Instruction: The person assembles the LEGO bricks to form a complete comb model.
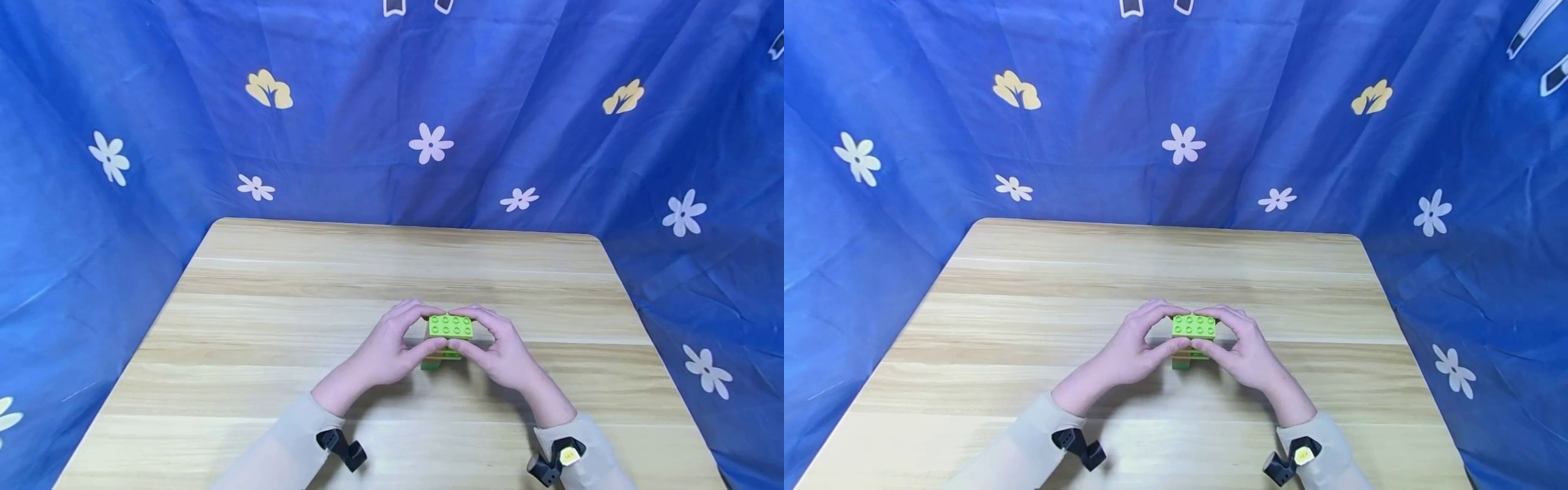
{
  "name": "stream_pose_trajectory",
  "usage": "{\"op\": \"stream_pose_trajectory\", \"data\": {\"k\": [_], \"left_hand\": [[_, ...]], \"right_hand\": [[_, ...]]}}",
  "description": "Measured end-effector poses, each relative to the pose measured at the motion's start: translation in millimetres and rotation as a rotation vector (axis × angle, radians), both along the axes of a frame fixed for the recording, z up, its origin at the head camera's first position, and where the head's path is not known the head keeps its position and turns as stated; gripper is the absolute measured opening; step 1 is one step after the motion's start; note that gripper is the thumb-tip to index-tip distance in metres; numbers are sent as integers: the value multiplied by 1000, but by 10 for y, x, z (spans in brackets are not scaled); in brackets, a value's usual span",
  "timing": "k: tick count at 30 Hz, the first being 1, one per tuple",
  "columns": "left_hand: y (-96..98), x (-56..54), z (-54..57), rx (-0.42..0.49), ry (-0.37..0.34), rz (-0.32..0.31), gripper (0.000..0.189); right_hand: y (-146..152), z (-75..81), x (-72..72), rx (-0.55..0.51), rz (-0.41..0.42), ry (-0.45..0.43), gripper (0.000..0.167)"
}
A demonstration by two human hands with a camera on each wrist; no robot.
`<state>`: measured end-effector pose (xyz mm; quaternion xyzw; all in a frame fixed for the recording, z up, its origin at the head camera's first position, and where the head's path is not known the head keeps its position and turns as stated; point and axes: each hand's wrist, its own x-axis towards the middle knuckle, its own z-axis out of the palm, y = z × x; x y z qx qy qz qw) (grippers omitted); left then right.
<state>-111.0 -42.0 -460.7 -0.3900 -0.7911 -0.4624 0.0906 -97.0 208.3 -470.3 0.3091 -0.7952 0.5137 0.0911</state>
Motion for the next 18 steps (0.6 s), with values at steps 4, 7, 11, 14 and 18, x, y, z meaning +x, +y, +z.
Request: {"op": "stream_pose_trajectory", "data": {"k": [4,7,11,14,18], "left_hand": [[5,-3,0,5,13,-4,42],[7,-4,-3,11,12,-8,43],[4,-11,-10,5,9,-1,44],[3,-28,-13,-6,6,12,44],[11,-64,-14,-27,-7,29,46]], "right_hand": [[6,-14,-6,-6,8,-2,48],[13,-29,-4,0,-4,1,52],[19,-44,12,16,-36,-7,61],[17,-47,23,14,-44,-15,66],[18,-70,21,7,-35,-4,74]]}}
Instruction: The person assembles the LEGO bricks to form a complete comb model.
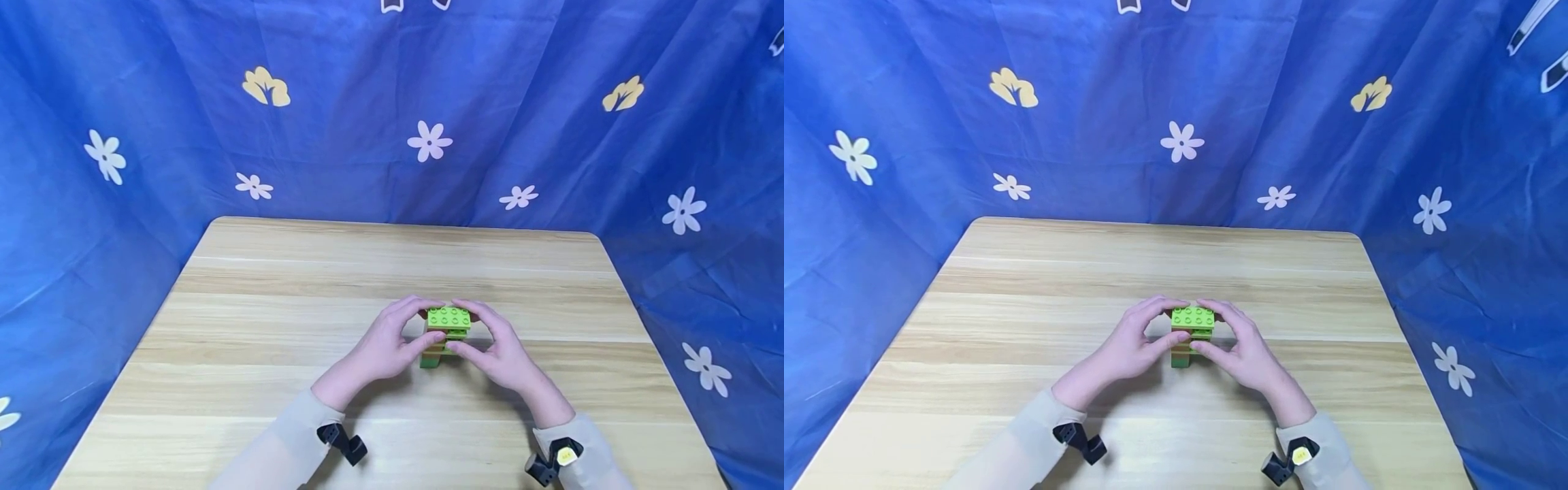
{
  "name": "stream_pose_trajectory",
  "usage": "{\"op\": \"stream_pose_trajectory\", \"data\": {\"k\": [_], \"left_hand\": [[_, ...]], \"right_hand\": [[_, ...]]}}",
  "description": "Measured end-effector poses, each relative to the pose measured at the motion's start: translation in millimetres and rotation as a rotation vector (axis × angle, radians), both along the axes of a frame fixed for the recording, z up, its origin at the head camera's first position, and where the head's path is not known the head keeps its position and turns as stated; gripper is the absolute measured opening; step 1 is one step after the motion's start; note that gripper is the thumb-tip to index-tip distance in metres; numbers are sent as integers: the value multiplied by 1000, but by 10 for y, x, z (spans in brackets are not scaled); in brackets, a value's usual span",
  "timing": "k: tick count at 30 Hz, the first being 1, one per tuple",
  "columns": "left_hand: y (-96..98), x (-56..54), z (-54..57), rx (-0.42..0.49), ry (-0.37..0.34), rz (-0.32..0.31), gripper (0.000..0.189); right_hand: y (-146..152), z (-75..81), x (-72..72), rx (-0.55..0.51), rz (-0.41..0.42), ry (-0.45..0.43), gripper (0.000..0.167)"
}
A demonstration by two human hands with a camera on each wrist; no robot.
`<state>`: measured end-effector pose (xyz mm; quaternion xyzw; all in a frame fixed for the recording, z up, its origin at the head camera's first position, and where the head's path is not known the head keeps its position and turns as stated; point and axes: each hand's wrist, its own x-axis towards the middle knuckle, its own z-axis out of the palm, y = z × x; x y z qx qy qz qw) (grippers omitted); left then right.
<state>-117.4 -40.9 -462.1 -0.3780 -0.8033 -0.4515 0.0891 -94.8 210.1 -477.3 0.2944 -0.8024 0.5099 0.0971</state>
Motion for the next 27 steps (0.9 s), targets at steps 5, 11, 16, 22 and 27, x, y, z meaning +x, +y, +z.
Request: {"op": "stream_pose_trajectory", "data": {"k": [5,11,16,22,27], "left_hand": [[4,-42,7,-14,-10,10,49],[16,-106,0,15,-10,2,49],[26,-152,-11,26,-1,2,50],[27,-189,-15,26,-22,6,49],[11,-197,-12,0,-41,27,55]], "right_hand": [[2,-49,-20,6,13,42,87],[1,-99,-23,26,8,74,98],[-15,-134,-27,37,1,100,100],[-9,-170,-50,45,-14,96,99],[1,-194,-78,52,-10,86,101]]}}
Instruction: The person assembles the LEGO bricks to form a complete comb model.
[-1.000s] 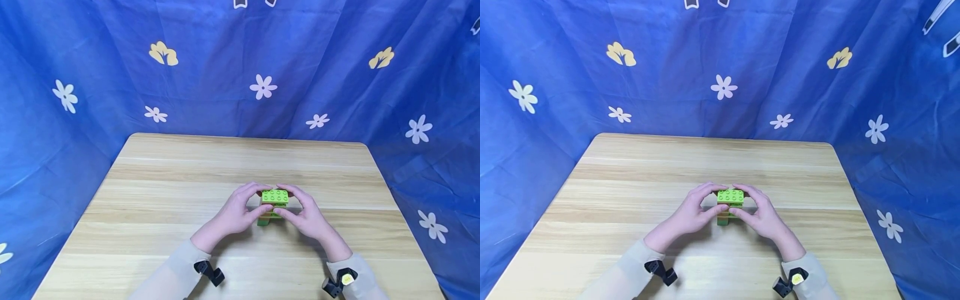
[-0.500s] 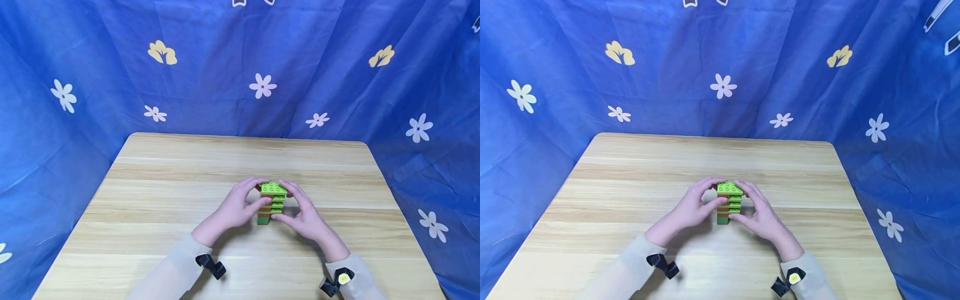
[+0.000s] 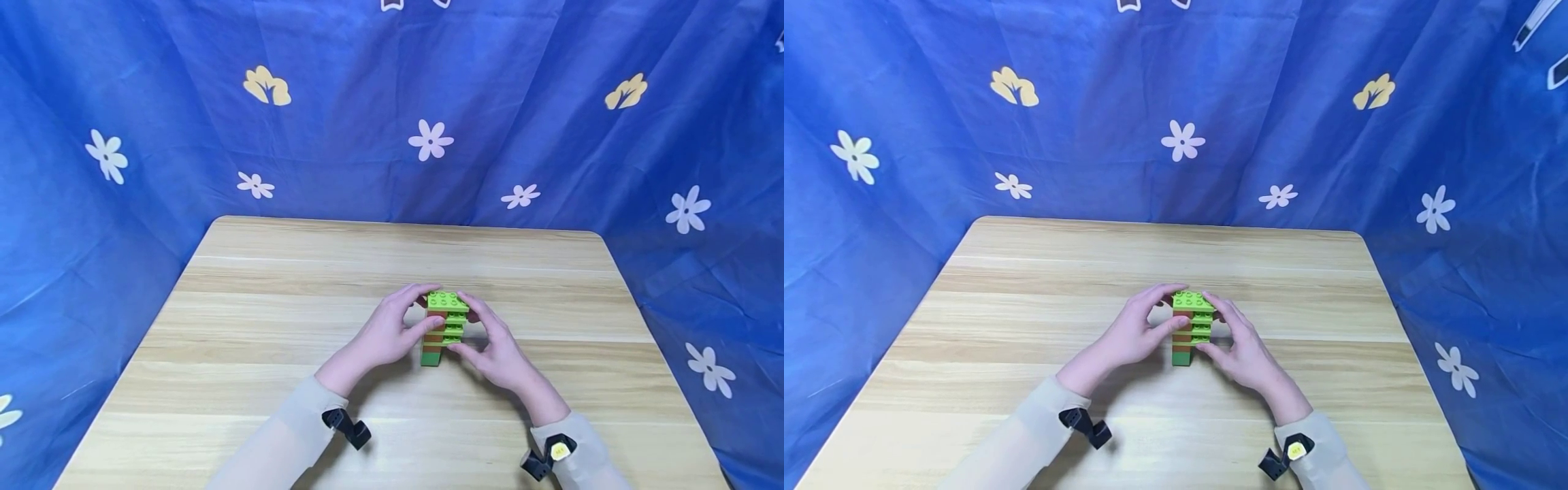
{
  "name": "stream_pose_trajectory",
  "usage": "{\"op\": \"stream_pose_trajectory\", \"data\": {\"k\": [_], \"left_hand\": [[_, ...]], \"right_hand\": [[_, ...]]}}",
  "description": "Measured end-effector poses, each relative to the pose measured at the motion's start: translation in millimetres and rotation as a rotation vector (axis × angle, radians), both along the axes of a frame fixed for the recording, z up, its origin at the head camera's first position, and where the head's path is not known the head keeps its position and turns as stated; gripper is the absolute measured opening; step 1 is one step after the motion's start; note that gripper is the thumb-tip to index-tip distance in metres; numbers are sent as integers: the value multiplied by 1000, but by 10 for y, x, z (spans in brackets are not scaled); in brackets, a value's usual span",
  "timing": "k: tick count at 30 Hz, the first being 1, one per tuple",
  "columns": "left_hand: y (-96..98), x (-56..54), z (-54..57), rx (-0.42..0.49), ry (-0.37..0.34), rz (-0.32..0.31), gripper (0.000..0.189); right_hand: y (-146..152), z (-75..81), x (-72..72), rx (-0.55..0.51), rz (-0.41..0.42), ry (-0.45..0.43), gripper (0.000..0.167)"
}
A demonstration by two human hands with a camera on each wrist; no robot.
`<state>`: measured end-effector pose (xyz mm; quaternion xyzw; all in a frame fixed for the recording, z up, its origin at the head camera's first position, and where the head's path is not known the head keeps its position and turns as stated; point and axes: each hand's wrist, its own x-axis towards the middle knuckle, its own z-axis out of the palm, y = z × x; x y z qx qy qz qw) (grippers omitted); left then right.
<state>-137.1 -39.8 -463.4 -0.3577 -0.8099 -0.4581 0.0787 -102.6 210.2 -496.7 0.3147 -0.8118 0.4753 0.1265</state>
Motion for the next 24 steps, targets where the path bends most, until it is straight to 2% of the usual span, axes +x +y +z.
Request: {"op": "stream_pose_trajectory", "data": {"k": [4,13,17,24], "left_hand": [[-24,11,-22,-19,-19,9,67],[-98,79,-132,-36,-83,-21,87],[-122,94,-185,-43,-110,-35,91],[-127,65,-234,-3,-138,-81,92]], "right_hand": [[5,-9,-13,0,1,6,101],[17,-3,-39,-2,4,-9,103],[15,-1,-49,9,-13,-12,103],[8,32,-72,9,-11,-28,105]]}}
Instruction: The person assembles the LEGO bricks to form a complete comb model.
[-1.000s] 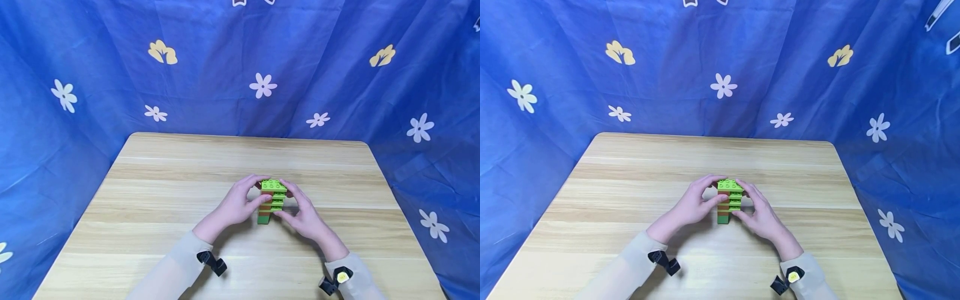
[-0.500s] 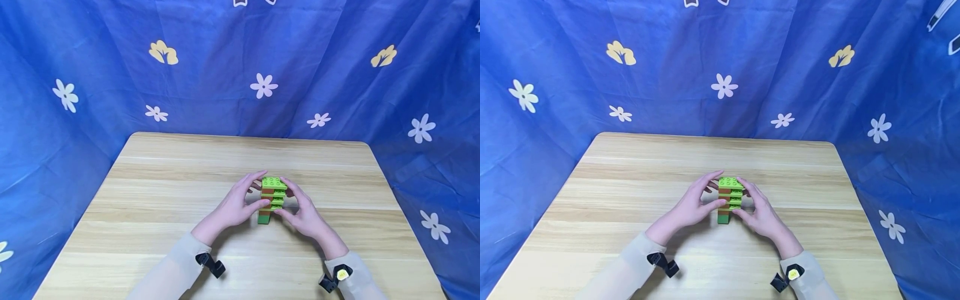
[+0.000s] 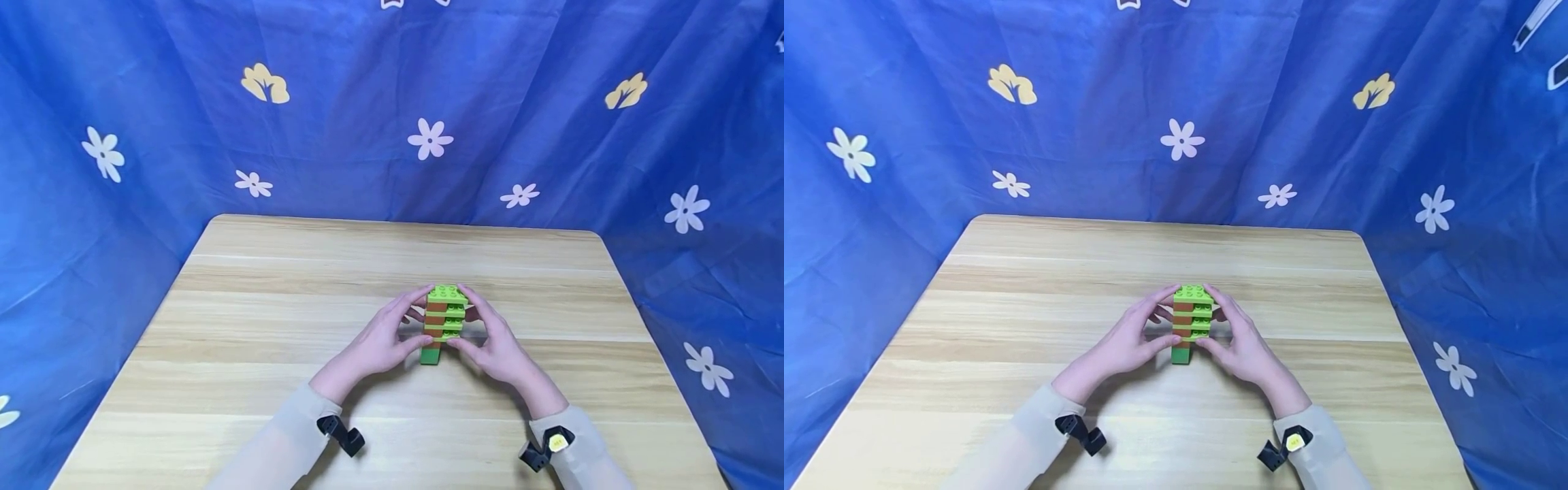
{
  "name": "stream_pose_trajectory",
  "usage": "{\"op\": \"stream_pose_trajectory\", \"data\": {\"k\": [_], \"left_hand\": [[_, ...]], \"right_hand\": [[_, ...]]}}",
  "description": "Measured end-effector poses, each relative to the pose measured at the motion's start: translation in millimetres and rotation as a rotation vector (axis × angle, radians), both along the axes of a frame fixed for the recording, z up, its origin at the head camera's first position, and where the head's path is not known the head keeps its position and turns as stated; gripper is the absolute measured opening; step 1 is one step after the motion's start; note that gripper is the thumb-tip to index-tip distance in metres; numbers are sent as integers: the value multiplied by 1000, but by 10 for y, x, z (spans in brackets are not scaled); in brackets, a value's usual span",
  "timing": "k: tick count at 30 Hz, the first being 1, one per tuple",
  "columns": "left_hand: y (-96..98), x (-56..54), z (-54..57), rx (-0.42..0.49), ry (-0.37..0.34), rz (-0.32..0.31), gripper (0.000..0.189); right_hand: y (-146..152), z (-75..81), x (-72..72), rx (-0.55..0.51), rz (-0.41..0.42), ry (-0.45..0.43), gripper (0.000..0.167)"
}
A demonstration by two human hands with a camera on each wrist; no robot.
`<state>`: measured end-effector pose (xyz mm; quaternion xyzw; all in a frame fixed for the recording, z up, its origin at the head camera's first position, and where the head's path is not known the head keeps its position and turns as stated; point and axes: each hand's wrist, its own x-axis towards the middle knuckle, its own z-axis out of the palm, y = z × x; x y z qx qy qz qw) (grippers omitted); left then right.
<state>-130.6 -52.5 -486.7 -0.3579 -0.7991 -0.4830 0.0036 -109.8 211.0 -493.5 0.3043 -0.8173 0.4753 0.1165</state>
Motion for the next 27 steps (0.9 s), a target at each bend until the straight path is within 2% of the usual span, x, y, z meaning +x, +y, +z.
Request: {"op": "stream_pose_trajectory", "data": {"k": [7,12,18,27], "left_hand": [[-10,-37,17,7,-28,0,95],[16,-68,4,14,-31,-8,97],[34,-95,-15,9,-34,6,100],[35,-154,-21,2,-88,39,103]], "right_hand": [[0,-7,-61,5,26,-1,108],[28,-33,-80,9,14,-43,108],[34,-43,-104,-14,15,-104,110],[-6,-42,-200,-55,57,-125,110]]}}
